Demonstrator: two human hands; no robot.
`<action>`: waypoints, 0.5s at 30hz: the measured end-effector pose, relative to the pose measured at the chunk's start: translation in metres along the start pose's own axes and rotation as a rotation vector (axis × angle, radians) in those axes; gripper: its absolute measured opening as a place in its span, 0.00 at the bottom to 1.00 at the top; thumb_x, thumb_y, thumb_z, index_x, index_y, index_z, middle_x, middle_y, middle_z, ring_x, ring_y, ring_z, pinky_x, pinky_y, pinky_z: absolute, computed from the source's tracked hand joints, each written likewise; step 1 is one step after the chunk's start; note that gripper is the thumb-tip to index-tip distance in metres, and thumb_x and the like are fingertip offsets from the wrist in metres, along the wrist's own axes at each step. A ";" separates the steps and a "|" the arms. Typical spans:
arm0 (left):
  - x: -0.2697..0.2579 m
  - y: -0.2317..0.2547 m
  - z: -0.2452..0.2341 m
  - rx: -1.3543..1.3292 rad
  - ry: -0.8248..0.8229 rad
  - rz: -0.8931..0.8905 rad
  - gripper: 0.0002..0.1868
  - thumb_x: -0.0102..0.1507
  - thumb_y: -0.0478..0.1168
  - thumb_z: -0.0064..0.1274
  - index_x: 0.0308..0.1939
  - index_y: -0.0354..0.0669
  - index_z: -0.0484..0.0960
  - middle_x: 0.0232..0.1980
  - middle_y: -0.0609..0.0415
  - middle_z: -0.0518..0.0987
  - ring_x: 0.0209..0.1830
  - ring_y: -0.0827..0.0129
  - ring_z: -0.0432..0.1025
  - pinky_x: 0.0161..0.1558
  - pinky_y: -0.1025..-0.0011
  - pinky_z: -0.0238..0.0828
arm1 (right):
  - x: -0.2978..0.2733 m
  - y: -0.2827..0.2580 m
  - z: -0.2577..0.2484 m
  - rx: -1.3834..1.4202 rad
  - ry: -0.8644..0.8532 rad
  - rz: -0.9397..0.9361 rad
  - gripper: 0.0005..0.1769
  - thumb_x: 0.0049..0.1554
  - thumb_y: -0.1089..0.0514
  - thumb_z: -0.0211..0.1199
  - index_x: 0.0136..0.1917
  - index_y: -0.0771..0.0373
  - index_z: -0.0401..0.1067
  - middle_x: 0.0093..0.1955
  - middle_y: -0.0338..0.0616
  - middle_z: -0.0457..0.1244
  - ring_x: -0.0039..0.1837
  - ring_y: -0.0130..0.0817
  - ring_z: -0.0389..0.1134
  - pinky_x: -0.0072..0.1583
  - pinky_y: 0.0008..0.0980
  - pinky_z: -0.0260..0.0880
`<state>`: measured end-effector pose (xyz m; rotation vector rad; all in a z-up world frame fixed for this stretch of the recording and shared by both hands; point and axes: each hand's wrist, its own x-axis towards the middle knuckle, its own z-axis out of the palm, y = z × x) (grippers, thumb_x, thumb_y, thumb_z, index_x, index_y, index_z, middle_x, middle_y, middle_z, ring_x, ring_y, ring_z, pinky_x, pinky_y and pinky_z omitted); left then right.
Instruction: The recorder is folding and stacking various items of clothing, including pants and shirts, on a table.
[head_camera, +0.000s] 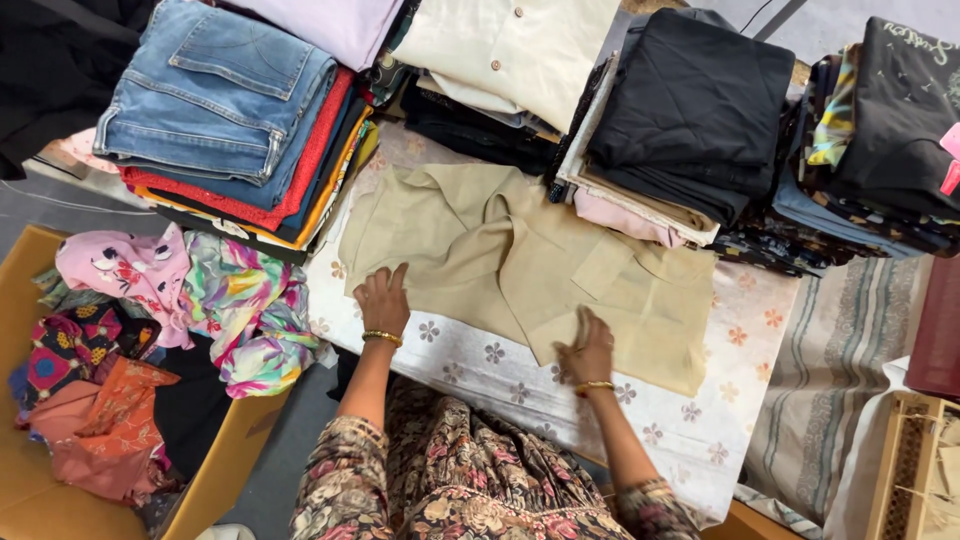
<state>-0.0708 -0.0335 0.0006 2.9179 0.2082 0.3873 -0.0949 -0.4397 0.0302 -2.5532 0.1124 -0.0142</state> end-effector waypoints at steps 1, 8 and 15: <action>-0.005 -0.004 0.018 -0.062 -0.041 -0.001 0.30 0.59 0.38 0.61 0.67 0.54 0.75 0.56 0.54 0.72 0.60 0.60 0.65 0.59 0.52 0.58 | 0.001 -0.008 0.004 0.014 -0.053 0.022 0.50 0.39 0.58 0.78 0.72 0.58 0.62 0.65 0.62 0.60 0.61 0.60 0.64 0.60 0.52 0.66; 0.016 0.001 0.005 -0.202 -0.105 -0.100 0.39 0.57 0.38 0.64 0.72 0.53 0.66 0.58 0.51 0.69 0.60 0.56 0.66 0.55 0.52 0.64 | 0.060 0.008 -0.050 0.201 0.115 0.111 0.21 0.53 0.63 0.69 0.60 0.54 0.79 0.29 0.39 0.58 0.32 0.30 0.59 0.37 0.35 0.63; 0.028 -0.002 0.005 -0.210 -0.103 -0.194 0.37 0.57 0.37 0.65 0.69 0.53 0.70 0.63 0.48 0.66 0.62 0.53 0.64 0.55 0.51 0.63 | 0.073 0.085 -0.124 0.431 0.600 0.021 0.14 0.60 0.65 0.69 0.59 0.63 0.75 0.45 0.35 0.65 0.44 0.23 0.62 0.46 0.25 0.66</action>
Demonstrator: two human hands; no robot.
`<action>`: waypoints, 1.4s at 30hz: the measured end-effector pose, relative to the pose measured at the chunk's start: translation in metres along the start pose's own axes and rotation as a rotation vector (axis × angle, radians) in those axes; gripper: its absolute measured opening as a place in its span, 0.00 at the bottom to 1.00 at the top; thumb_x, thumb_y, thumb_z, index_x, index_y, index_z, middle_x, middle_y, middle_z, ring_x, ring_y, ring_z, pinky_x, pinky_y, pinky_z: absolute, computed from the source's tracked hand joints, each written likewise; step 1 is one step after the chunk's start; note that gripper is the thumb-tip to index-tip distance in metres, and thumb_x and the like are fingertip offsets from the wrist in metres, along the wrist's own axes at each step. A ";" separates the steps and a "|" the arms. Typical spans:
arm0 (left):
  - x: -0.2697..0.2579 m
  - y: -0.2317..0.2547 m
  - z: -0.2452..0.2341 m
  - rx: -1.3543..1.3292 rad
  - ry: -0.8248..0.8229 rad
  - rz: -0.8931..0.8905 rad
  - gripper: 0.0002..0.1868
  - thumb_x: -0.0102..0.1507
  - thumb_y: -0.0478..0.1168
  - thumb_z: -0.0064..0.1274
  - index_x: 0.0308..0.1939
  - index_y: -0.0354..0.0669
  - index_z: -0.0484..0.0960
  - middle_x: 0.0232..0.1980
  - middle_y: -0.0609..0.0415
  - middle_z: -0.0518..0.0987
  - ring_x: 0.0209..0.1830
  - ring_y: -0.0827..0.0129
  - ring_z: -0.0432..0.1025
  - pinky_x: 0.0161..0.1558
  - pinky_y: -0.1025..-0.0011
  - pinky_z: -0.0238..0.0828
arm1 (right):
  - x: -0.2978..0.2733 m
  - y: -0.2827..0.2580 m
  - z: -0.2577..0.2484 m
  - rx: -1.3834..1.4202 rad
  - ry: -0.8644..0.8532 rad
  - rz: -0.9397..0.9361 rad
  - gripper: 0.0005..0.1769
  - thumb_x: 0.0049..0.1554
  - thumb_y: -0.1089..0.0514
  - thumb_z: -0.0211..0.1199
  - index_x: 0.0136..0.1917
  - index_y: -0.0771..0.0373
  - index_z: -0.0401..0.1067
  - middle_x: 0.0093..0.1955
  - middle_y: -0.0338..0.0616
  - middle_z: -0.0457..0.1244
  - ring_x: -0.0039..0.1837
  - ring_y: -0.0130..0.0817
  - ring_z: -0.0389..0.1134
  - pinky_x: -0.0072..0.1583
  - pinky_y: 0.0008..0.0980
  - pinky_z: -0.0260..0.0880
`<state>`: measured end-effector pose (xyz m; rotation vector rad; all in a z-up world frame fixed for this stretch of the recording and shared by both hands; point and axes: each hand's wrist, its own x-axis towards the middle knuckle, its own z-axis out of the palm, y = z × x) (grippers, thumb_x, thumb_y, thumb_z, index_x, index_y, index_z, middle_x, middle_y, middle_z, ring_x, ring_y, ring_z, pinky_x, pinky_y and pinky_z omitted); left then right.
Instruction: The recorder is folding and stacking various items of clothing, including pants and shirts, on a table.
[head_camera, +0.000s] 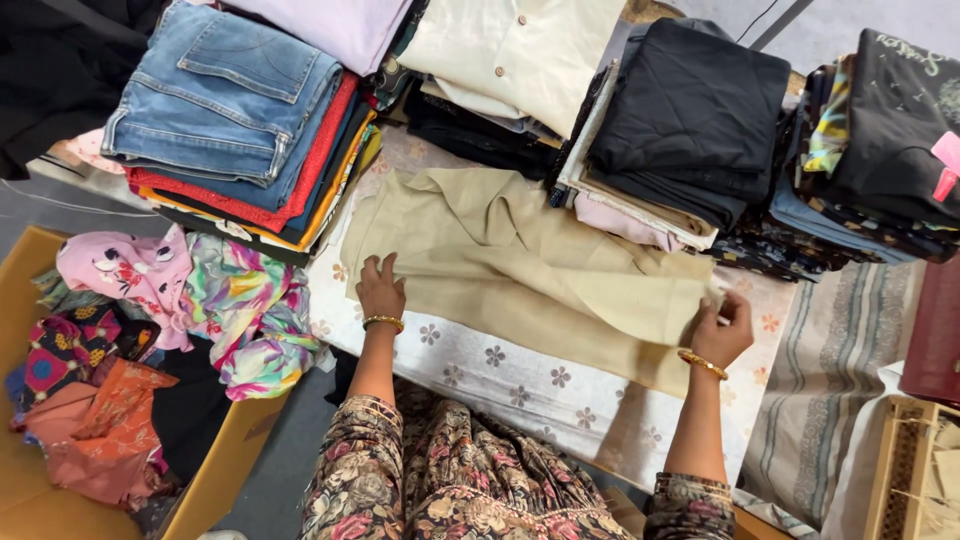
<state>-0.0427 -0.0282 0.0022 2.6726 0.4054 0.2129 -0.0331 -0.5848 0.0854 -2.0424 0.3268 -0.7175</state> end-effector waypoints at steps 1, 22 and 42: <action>0.001 -0.001 0.003 0.001 0.014 -0.020 0.34 0.57 0.36 0.64 0.67 0.53 0.72 0.63 0.48 0.66 0.63 0.53 0.64 0.56 0.51 0.63 | -0.006 0.029 0.000 -0.094 -0.012 0.045 0.15 0.60 0.65 0.69 0.60 0.63 0.74 0.44 0.38 0.65 0.44 0.26 0.63 0.47 0.28 0.67; 0.007 -0.029 0.038 -0.038 -0.004 -0.082 0.31 0.54 0.34 0.64 0.61 0.59 0.78 0.62 0.51 0.65 0.65 0.53 0.61 0.55 0.49 0.63 | -0.054 0.114 0.004 0.532 -0.205 0.602 0.19 0.56 0.72 0.59 0.59 0.63 0.78 0.67 0.53 0.69 0.53 0.30 0.66 0.54 0.28 0.66; 0.012 -0.029 0.031 0.025 -0.018 -0.094 0.33 0.53 0.32 0.62 0.62 0.61 0.79 0.63 0.52 0.65 0.65 0.54 0.61 0.56 0.49 0.60 | -0.057 0.146 0.010 -0.531 -0.173 0.482 0.28 0.50 0.46 0.74 0.58 0.62 0.74 0.44 0.51 0.68 0.48 0.48 0.70 0.52 0.43 0.70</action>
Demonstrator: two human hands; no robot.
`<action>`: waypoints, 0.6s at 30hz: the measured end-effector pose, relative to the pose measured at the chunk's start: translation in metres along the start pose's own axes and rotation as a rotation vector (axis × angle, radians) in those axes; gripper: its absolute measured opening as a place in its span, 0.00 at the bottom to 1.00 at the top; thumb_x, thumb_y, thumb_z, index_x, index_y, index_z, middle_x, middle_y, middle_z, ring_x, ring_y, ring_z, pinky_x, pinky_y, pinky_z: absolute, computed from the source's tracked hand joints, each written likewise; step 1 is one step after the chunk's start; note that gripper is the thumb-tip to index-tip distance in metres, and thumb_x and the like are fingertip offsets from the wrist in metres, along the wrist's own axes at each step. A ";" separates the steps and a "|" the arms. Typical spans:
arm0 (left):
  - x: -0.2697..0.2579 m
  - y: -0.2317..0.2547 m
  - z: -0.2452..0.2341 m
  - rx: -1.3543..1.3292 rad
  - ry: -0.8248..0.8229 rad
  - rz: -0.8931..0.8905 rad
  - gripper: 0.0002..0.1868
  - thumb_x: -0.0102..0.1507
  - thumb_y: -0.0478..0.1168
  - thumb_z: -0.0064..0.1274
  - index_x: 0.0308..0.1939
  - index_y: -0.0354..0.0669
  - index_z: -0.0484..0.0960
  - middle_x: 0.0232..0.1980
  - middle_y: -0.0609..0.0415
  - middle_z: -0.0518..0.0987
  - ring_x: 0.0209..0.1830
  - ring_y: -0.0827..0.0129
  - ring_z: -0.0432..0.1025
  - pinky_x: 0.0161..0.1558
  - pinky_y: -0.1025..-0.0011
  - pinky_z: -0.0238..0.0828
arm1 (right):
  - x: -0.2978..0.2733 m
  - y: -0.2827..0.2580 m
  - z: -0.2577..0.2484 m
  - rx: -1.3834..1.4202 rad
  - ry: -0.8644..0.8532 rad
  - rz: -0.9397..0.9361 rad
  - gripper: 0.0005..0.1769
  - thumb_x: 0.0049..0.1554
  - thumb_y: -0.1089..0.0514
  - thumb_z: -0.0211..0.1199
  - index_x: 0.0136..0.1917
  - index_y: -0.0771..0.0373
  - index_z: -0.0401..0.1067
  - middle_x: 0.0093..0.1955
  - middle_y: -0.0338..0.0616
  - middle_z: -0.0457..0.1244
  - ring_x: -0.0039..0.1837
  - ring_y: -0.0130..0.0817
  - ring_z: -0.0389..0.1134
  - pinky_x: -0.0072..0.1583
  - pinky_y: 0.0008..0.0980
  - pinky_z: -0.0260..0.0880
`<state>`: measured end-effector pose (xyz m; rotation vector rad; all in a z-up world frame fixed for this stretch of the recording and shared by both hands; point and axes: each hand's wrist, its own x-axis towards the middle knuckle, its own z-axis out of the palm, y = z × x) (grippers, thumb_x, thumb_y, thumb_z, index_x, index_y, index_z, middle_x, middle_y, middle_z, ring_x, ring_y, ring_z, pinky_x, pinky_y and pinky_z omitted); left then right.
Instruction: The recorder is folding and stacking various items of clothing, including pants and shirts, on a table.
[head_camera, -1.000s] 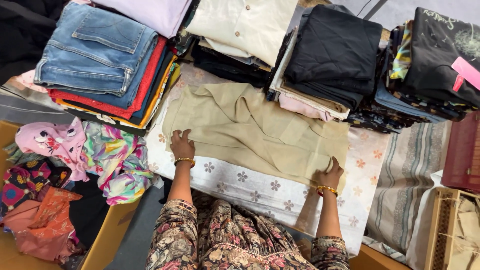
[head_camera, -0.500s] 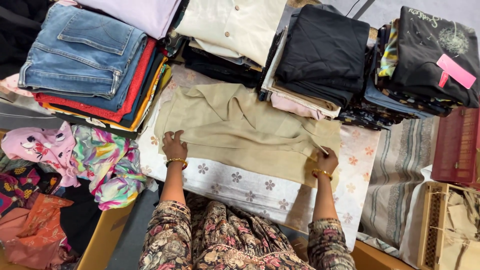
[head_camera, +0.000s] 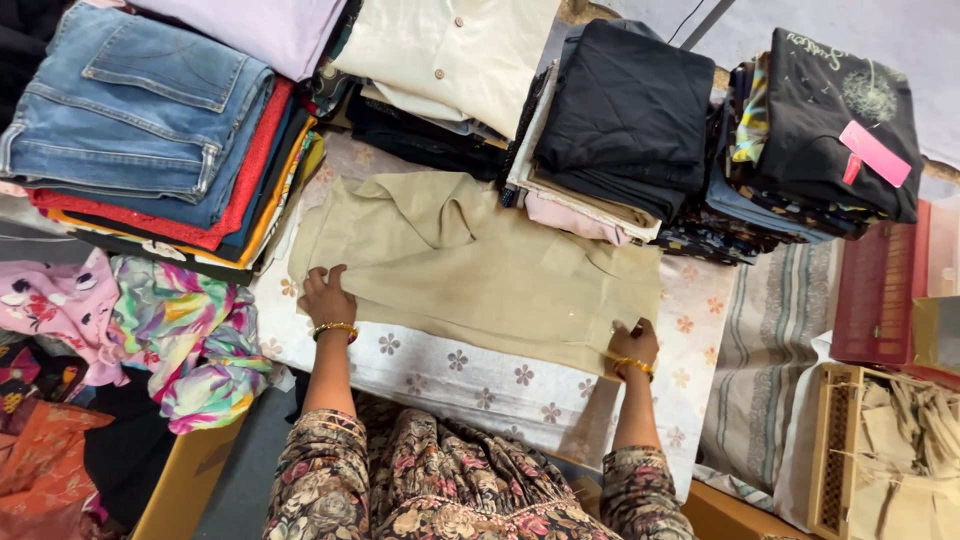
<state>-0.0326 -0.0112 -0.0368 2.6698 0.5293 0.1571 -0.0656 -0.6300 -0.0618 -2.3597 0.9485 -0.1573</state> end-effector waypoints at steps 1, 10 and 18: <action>-0.001 0.005 -0.012 0.044 0.001 -0.019 0.32 0.52 0.33 0.63 0.61 0.61 0.79 0.62 0.53 0.66 0.65 0.54 0.61 0.58 0.48 0.57 | -0.009 0.000 -0.004 -0.081 0.028 -0.067 0.33 0.45 0.45 0.77 0.60 0.60 0.75 0.49 0.51 0.69 0.55 0.50 0.67 0.56 0.45 0.68; 0.017 -0.007 -0.017 0.095 -0.028 0.087 0.24 0.50 0.33 0.62 0.49 0.58 0.85 0.51 0.62 0.80 0.61 0.60 0.64 0.65 0.46 0.43 | -0.020 -0.027 -0.035 -0.298 -0.178 0.047 0.43 0.43 0.40 0.80 0.68 0.55 0.71 0.59 0.51 0.70 0.65 0.47 0.67 0.67 0.51 0.58; 0.044 0.005 -0.019 0.045 0.005 0.130 0.25 0.54 0.33 0.61 0.54 0.61 0.82 0.54 0.64 0.80 0.61 0.65 0.67 0.66 0.49 0.46 | -0.027 -0.025 -0.057 -0.016 -0.111 0.021 0.37 0.47 0.47 0.80 0.65 0.62 0.72 0.55 0.56 0.69 0.54 0.48 0.70 0.55 0.42 0.70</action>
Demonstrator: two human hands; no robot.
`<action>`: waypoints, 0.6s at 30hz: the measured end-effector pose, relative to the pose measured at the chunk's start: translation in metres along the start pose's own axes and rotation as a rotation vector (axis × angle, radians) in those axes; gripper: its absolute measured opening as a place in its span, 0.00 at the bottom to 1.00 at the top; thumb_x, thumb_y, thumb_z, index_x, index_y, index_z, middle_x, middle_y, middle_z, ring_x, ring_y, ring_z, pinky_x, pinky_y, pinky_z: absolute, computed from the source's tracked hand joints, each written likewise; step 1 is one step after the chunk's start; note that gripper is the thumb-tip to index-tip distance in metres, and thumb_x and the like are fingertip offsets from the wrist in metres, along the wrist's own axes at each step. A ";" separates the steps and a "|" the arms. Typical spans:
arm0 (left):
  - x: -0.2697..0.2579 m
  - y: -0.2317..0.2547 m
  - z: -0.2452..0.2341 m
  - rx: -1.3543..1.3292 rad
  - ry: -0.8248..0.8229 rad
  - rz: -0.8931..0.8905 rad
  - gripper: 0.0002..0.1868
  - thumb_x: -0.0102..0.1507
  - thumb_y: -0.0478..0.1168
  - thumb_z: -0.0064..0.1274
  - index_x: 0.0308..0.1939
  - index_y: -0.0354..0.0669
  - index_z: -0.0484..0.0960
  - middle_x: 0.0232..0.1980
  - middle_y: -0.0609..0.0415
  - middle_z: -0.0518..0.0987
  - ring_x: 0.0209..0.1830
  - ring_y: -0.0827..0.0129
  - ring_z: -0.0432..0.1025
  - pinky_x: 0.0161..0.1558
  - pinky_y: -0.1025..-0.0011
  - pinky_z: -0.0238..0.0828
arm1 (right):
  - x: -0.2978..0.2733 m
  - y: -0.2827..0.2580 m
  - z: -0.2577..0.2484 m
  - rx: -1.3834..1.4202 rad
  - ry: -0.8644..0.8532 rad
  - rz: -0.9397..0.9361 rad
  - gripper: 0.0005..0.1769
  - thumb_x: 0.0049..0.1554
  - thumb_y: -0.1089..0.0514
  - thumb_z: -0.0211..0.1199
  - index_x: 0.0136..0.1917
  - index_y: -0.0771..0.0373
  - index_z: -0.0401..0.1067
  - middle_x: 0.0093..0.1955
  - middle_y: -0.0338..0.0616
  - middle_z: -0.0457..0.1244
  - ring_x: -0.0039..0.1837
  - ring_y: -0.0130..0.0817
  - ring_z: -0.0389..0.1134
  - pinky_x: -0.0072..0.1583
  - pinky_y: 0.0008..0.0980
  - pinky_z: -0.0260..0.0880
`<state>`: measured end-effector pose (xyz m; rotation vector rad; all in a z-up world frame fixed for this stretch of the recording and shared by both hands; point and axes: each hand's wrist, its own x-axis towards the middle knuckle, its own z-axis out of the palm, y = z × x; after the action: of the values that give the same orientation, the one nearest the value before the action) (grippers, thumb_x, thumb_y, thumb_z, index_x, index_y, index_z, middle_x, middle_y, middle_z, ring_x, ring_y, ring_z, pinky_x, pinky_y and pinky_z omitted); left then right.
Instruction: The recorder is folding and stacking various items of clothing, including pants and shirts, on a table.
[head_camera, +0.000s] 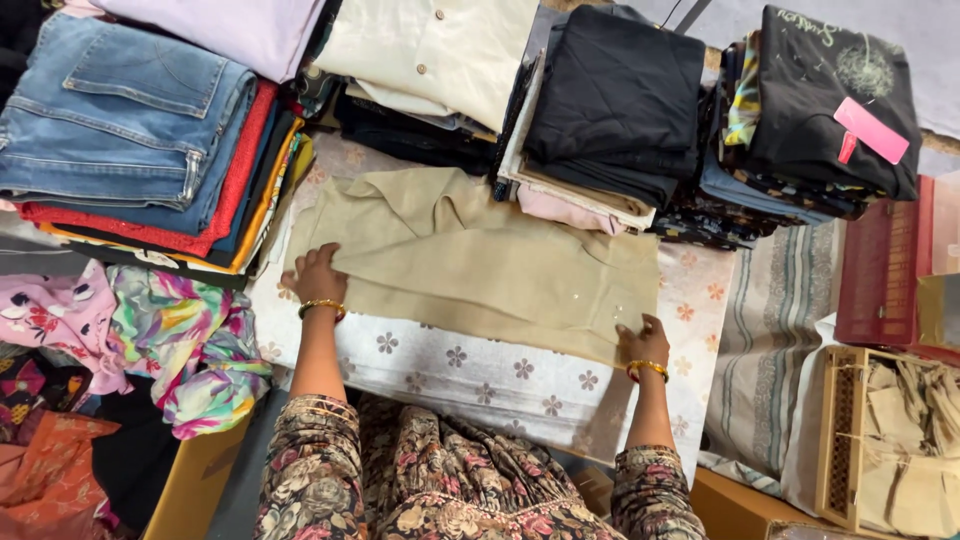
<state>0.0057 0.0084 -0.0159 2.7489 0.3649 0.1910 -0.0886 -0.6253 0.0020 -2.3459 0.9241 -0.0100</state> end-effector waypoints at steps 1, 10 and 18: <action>-0.002 -0.001 -0.006 -0.002 -0.061 -0.058 0.29 0.53 0.37 0.65 0.58 0.61 0.80 0.56 0.61 0.79 0.62 0.62 0.65 0.64 0.46 0.45 | -0.008 -0.004 -0.006 0.035 -0.014 0.063 0.38 0.45 0.48 0.79 0.66 0.60 0.71 0.54 0.56 0.69 0.53 0.47 0.71 0.54 0.41 0.71; -0.019 -0.015 -0.031 0.065 -0.271 -0.186 0.32 0.56 0.44 0.68 0.64 0.60 0.77 0.55 0.51 0.81 0.62 0.59 0.69 0.62 0.51 0.46 | -0.022 0.049 -0.010 -0.121 -0.148 0.123 0.25 0.48 0.45 0.77 0.51 0.66 0.80 0.43 0.52 0.72 0.43 0.46 0.72 0.50 0.43 0.70; -0.011 -0.014 -0.042 -0.037 -0.283 -0.115 0.21 0.59 0.41 0.64 0.56 0.57 0.81 0.55 0.53 0.84 0.53 0.60 0.77 0.58 0.57 0.50 | -0.018 0.090 -0.011 -0.181 -0.088 0.049 0.32 0.45 0.44 0.78 0.56 0.67 0.79 0.46 0.56 0.72 0.48 0.50 0.74 0.53 0.44 0.72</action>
<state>-0.0153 0.0322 0.0170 2.6581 0.4341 -0.2171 -0.1599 -0.6712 -0.0337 -2.4664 0.9737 0.2030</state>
